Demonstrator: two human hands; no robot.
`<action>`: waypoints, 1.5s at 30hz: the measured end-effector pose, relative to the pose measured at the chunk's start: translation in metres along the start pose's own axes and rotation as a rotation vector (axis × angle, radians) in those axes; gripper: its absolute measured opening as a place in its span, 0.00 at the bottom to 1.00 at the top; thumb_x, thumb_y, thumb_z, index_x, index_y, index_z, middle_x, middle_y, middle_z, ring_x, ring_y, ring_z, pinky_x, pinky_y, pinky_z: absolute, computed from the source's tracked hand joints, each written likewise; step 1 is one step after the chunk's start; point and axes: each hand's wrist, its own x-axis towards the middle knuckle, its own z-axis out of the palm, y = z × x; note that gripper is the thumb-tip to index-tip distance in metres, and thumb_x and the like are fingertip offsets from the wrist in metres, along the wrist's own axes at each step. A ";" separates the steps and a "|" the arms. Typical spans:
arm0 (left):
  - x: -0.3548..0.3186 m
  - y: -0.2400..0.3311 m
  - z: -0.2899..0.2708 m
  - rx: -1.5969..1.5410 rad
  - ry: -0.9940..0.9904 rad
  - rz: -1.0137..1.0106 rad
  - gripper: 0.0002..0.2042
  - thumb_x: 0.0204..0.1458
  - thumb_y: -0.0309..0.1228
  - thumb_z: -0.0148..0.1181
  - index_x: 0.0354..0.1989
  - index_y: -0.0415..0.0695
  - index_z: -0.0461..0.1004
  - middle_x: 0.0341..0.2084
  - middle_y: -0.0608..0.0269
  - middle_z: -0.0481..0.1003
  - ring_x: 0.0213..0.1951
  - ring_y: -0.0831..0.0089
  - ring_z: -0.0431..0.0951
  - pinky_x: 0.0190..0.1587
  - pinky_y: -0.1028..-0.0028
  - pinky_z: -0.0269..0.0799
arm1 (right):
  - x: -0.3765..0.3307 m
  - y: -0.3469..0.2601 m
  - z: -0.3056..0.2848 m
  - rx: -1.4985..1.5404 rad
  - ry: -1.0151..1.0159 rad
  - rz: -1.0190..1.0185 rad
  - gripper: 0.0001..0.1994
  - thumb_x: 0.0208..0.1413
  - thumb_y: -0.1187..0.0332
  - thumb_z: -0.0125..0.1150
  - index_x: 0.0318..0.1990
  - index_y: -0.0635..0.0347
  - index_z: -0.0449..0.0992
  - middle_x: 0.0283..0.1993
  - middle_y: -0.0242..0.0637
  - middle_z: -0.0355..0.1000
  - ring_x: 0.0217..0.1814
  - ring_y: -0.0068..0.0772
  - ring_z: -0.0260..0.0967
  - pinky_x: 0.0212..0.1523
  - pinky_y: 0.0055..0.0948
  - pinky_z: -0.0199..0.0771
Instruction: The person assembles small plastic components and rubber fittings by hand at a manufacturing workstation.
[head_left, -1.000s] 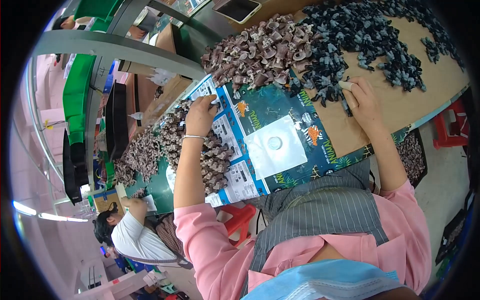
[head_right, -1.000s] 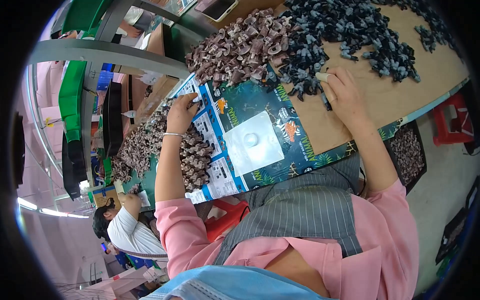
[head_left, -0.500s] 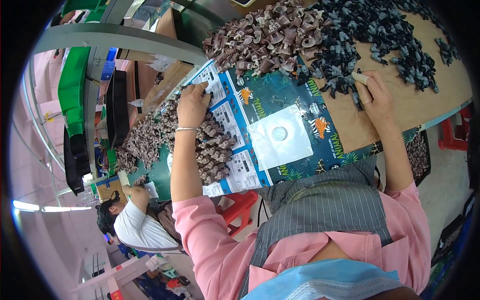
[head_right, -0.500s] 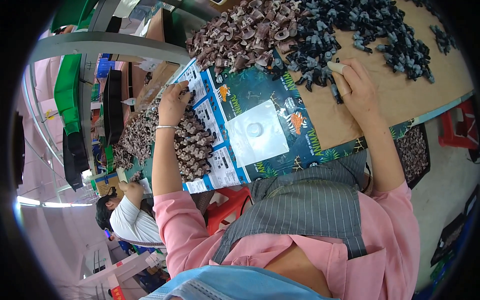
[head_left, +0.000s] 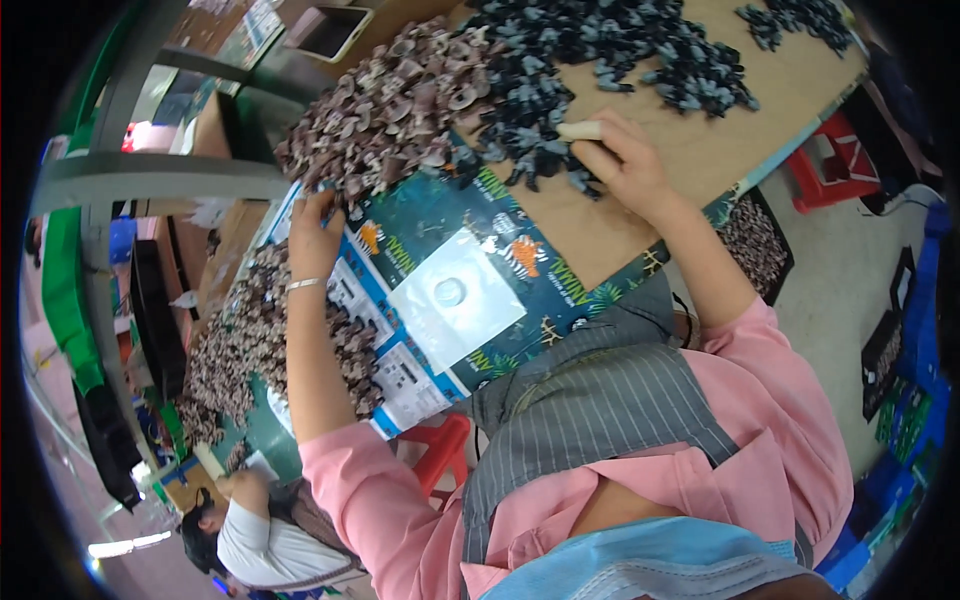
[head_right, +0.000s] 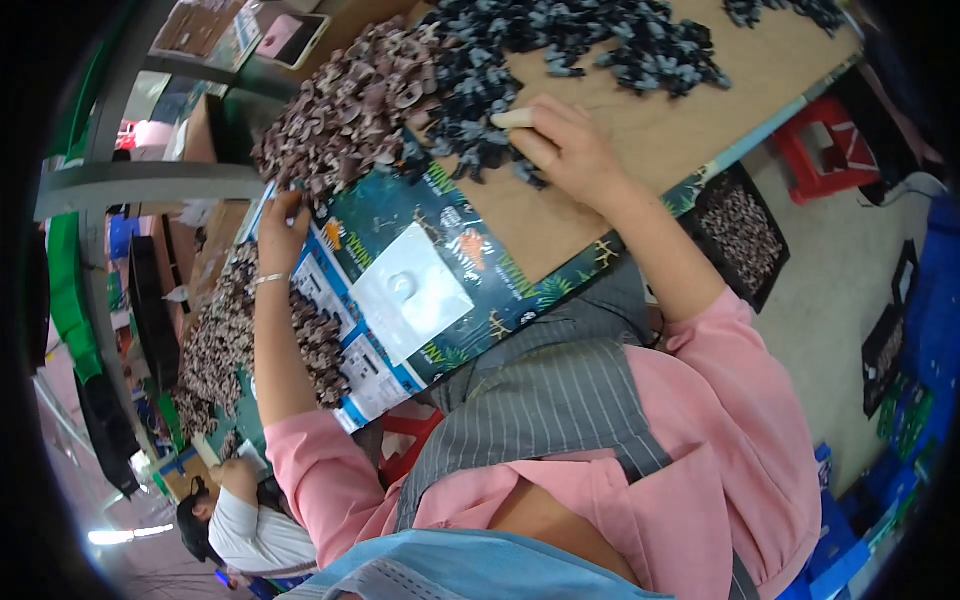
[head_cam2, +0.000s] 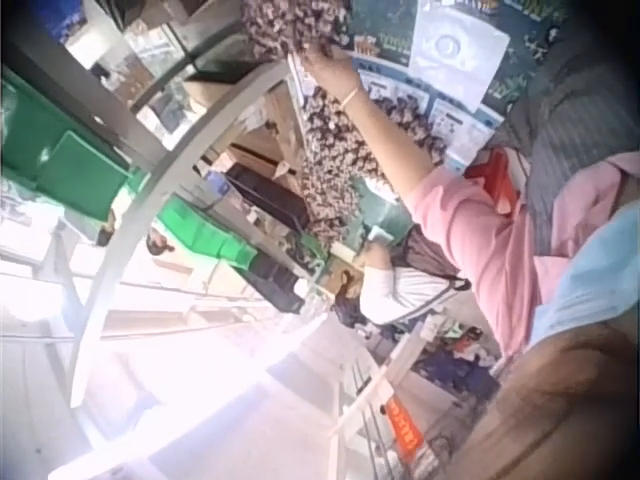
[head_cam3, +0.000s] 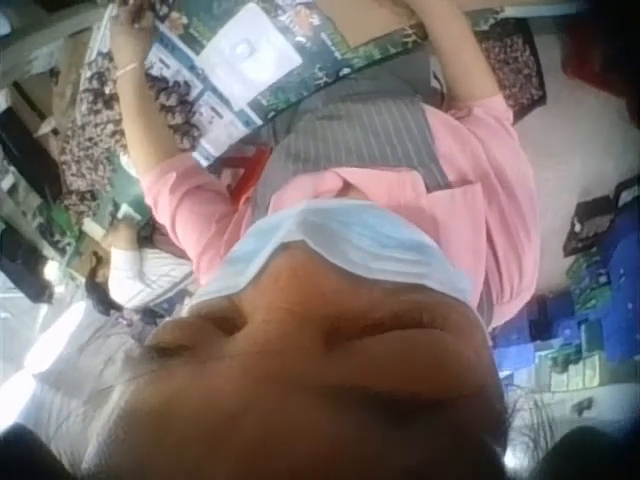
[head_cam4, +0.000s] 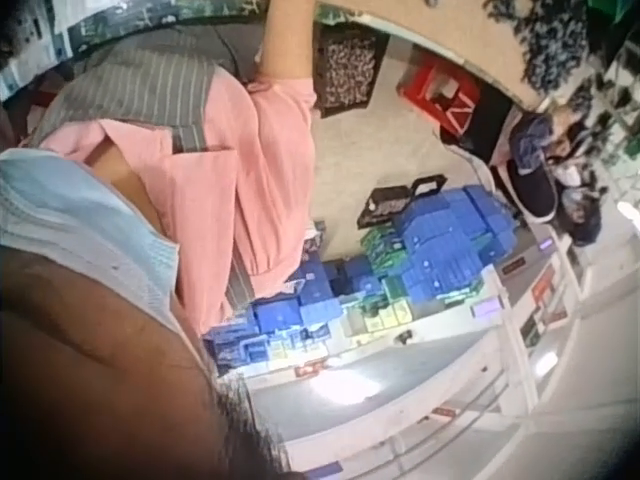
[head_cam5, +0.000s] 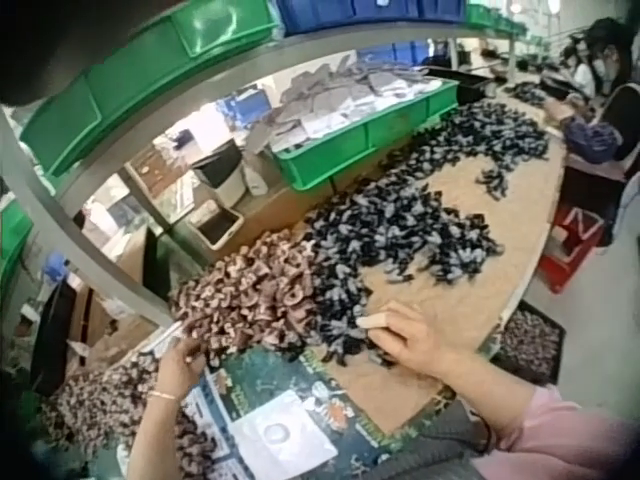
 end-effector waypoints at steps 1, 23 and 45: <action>-0.004 0.009 0.000 -0.058 -0.028 0.014 0.14 0.49 0.25 0.64 0.46 0.41 0.76 0.38 0.53 0.73 0.39 0.59 0.77 0.43 0.66 0.74 | -0.001 -0.002 -0.003 -0.076 -0.035 0.036 0.11 0.57 0.68 0.60 0.47 0.53 0.78 0.34 0.32 0.70 0.37 0.35 0.69 0.41 0.32 0.64; -0.064 0.082 -0.037 -0.861 0.032 -0.346 0.25 0.49 0.22 0.64 0.59 0.43 0.71 0.46 0.64 0.73 0.49 0.74 0.74 0.50 0.72 0.73 | 0.015 -0.012 -0.004 -0.250 -0.174 0.071 0.14 0.54 0.73 0.59 0.49 0.56 0.76 0.40 0.38 0.69 0.45 0.41 0.69 0.46 0.35 0.66; -0.232 0.158 0.038 -1.740 0.412 -0.475 0.19 0.56 0.18 0.55 0.58 0.39 0.71 0.52 0.58 0.74 0.43 0.76 0.76 0.42 0.77 0.74 | 0.003 -0.089 0.044 -0.160 -0.404 0.031 0.13 0.52 0.65 0.65 0.44 0.59 0.78 0.39 0.39 0.69 0.39 0.43 0.70 0.41 0.38 0.71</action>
